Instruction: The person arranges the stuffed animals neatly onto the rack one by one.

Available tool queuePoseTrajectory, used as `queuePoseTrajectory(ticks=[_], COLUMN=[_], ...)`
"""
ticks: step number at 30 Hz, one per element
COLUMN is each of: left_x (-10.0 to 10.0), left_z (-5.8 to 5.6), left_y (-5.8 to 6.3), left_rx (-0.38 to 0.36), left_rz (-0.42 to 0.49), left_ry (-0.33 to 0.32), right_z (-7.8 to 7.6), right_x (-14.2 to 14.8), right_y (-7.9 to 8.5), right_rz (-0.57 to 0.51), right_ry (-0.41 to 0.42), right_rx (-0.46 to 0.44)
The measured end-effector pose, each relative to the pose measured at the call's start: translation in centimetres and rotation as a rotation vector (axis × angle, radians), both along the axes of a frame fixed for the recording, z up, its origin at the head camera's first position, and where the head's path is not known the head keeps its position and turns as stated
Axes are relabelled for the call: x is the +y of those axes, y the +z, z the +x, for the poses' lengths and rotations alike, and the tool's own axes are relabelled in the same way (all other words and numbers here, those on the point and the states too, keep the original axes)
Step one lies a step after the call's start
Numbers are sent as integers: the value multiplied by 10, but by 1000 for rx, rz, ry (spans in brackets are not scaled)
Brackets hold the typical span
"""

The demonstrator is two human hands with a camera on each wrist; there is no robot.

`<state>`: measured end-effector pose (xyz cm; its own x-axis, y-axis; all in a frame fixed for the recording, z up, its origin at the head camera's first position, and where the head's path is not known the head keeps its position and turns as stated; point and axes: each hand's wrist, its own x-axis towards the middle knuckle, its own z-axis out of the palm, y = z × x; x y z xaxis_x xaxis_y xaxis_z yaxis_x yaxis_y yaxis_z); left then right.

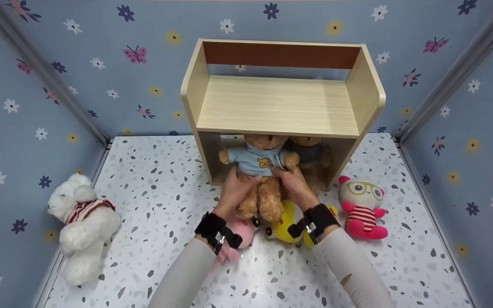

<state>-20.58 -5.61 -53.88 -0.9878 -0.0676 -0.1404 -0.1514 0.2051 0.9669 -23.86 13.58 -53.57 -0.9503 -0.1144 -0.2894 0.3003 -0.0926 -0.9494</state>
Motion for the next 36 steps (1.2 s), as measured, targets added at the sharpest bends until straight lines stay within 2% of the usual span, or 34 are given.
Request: queuePoseTrajectory(ticks=[2, 4, 7, 10, 13, 15, 18, 20, 22, 25, 31, 36], left_x=[1, 1, 1, -3, -8, -11, -11, -10, -7, -2, 14, 29], left_z=[-9, -16, -22, -25, -27, -28, -31, -35, -38, -47, -68, -85], left_y=[-2, -6, -11, -15, -20, -24, -27, -28, -28, -27, -23, -20], left_rx=[3, 6, -13, -38, -47, -41, -36, -40, -57, -62, 0, 23], left_rz=[-17, -9, 29, 107, 171, 190, 220, 211, 198, 184, 209, 127], left_ry=[-10, 9, 53, 79, 99, 109, 111, 108, 101, 91, 119, 150], right_z=[-2, -3, -3, -1, 1, 4, 7, 8, 8, 4, -2, -1], right_x=[4, 9, 20, 32, 43, 49, 55, 58, 60, 64, 68, 69], right_y=[-1, -2, 0, 3, 1, -4, -15, -20, -23, -25, -26, -28], right_rz=[-31, -19, 98, 400, 839, 1109, 1332, 1386, 1402, 1414, 1427, 1397], right_ry=[40, 95, 173, 134, 100, 163, 363, 462, 509, 517, 535, 543], right_rx=[-3, -3, 50, 193, 335, 414, 495, 487, 453, 424, 442, 437])
